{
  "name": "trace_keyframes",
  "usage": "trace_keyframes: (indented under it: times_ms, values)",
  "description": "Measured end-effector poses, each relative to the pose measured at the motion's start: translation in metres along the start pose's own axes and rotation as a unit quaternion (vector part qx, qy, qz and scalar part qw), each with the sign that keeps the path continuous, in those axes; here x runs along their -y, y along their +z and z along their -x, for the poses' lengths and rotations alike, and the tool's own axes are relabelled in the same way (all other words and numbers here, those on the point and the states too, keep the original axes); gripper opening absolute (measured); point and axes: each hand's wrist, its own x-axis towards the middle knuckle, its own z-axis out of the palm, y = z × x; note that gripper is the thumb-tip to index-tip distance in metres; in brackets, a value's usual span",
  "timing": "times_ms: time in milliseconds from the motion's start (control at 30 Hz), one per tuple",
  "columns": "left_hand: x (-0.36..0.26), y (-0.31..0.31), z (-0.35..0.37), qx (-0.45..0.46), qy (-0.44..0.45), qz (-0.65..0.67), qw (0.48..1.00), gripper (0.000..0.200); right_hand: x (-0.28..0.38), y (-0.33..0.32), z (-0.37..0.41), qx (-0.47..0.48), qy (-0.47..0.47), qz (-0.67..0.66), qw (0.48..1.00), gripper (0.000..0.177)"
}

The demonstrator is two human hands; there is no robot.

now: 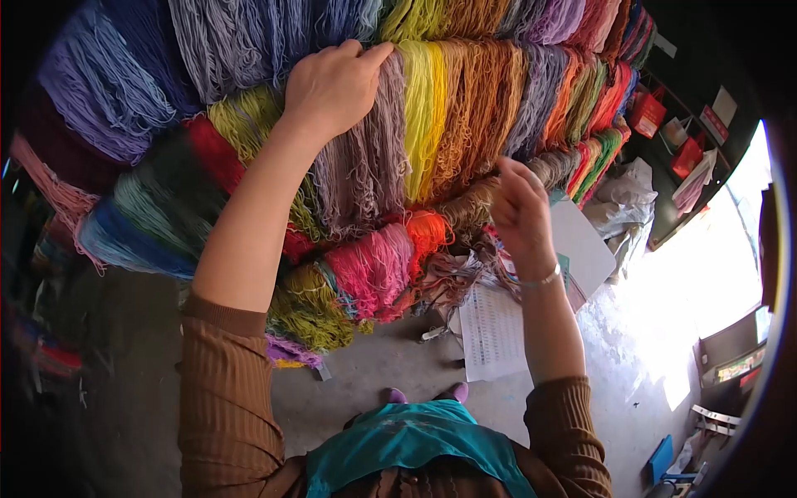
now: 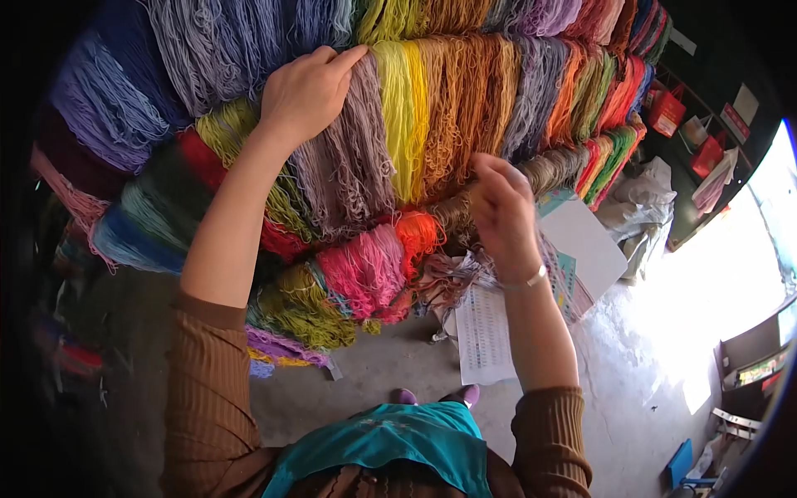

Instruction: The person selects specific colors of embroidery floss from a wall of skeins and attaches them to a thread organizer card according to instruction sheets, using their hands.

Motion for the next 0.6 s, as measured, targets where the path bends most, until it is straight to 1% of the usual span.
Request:
trace_keyframes:
  times_ms: [67,100,167,200,233,333,467,533,600]
  values:
    - [0.0,0.001,0.0,-0.007,0.0,0.0,1.0,0.037,-0.034,0.035,-0.042,0.01,-0.047,0.114,0.992,0.023]
    - [0.0,0.0,0.0,-0.009,-0.003,0.003,1.0,0.036,-0.044,0.052,-0.052,-0.008,-0.063,0.182,0.981,0.022]
    - [0.0,-0.001,-0.001,-0.014,-0.003,0.008,1.0,0.035,-0.072,0.061,-0.079,-0.009,-0.137,0.289,0.947,0.024]
    - [-0.001,0.0,-0.001,-0.016,-0.004,0.006,1.0,0.035,-0.074,0.071,-0.08,-0.009,-0.149,0.311,0.939,0.022]
    - [-0.001,0.0,-0.001,-0.014,-0.005,0.002,1.0,0.035,-0.078,0.073,-0.083,-0.007,-0.147,0.309,0.94,0.022]
    - [-0.001,0.0,-0.002,-0.014,-0.003,-0.004,1.0,0.034,-0.089,0.075,-0.093,-0.008,-0.168,0.291,0.942,0.012]
    - [-0.001,0.002,-0.002,-0.019,0.0,-0.009,1.0,0.034,-0.084,0.071,-0.085,-0.031,-0.164,0.284,0.944,0.009]
    - [-0.001,0.001,-0.002,-0.021,0.006,-0.014,1.0,0.034,-0.075,0.066,-0.076,-0.011,-0.089,0.167,0.982,0.006]
    - [-0.001,0.0,-0.001,-0.024,0.009,-0.014,1.0,0.034,-0.069,0.064,-0.069,-0.006,-0.081,0.159,0.984,0.004]
